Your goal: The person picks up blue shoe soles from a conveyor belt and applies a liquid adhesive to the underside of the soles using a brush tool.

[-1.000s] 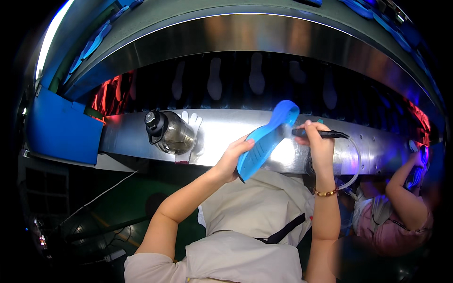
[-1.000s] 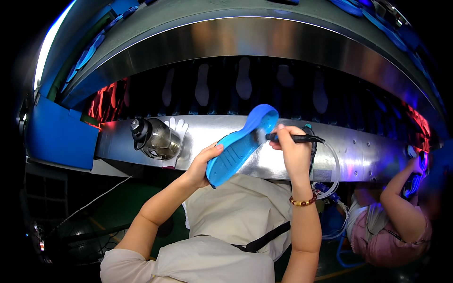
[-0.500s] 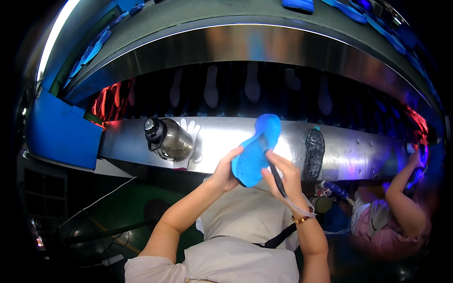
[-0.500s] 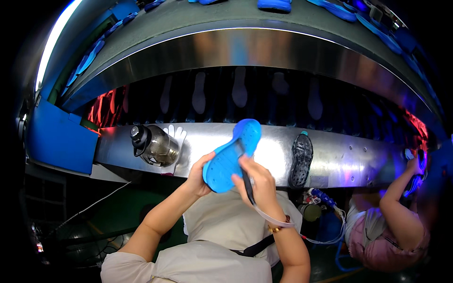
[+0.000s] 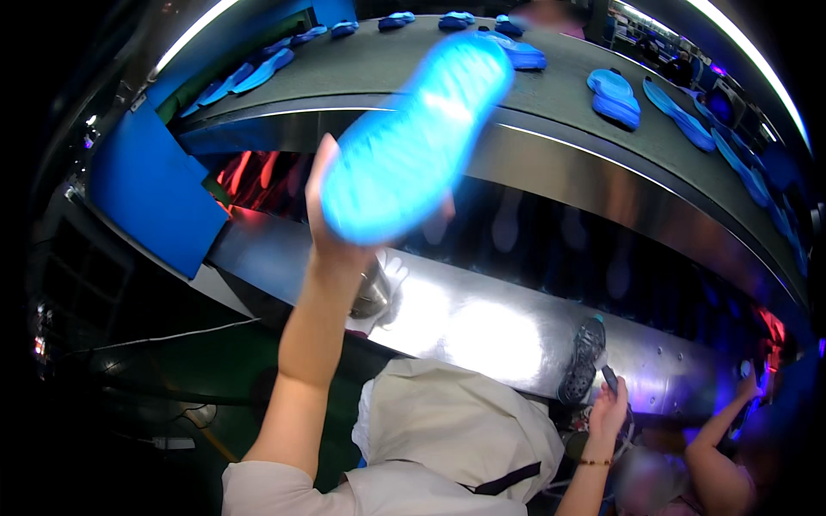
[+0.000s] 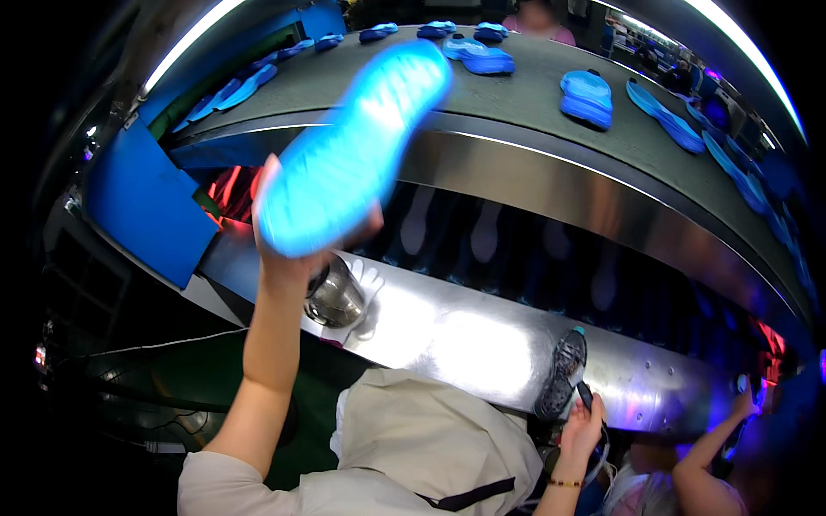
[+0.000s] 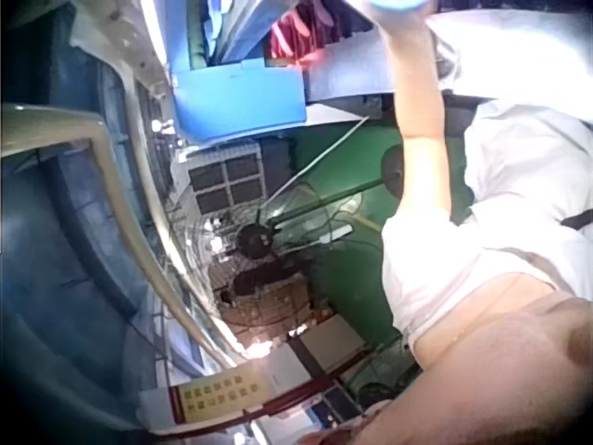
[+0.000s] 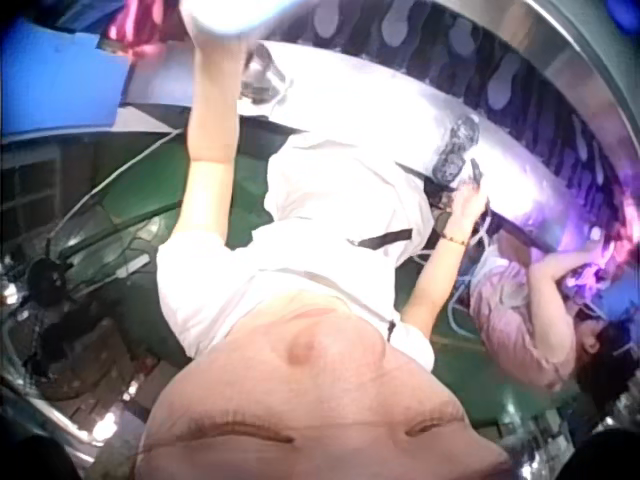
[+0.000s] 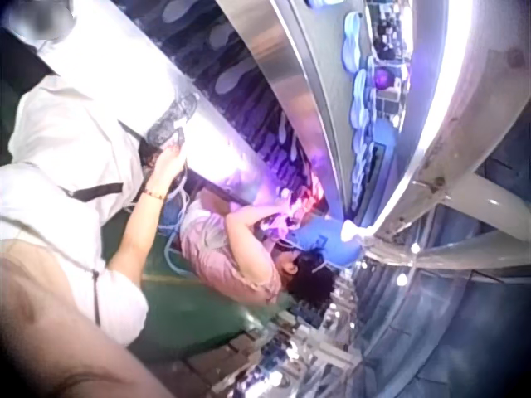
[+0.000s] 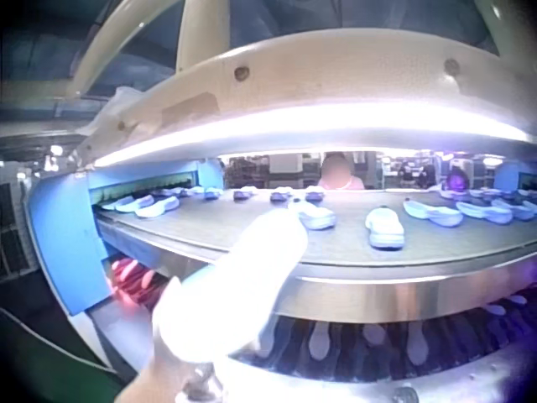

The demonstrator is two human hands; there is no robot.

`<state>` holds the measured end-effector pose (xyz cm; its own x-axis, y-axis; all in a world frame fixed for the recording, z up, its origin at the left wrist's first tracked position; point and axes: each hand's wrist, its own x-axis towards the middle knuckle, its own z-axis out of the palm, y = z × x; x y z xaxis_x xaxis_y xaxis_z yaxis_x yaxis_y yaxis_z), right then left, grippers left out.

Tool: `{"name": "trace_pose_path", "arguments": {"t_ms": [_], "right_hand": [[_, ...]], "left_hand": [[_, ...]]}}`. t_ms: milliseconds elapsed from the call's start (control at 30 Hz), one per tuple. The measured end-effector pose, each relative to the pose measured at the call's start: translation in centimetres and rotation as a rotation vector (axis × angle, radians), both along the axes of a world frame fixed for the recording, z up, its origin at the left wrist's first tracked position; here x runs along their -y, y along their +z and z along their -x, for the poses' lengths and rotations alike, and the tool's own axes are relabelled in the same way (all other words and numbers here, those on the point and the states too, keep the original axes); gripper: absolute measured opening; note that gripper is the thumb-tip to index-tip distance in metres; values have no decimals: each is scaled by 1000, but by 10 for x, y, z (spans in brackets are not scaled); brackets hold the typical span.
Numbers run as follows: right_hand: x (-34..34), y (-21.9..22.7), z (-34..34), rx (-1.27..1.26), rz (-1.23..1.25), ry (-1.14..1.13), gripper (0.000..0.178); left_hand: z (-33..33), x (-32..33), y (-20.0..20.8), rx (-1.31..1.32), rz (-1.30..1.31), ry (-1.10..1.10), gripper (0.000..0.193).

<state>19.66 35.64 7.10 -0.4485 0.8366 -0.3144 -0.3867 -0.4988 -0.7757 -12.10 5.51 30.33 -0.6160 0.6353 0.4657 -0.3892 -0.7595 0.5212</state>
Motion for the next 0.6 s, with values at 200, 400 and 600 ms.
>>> {"name": "trace_pose_path", "arguments": {"t_ms": [200,400,600], "right_hand": [[-26,-36,38,-219,248,-196,19],[-24,-50,66,-334,541,-375,61],[-3,-61,67,-315,658,-364,62]], "left_hand": [[-5,-40,49,102,65,351,69],[-81,-9,46,-927,-107,727,61],[-120,23,52,-989,-231,1141,51]]}}
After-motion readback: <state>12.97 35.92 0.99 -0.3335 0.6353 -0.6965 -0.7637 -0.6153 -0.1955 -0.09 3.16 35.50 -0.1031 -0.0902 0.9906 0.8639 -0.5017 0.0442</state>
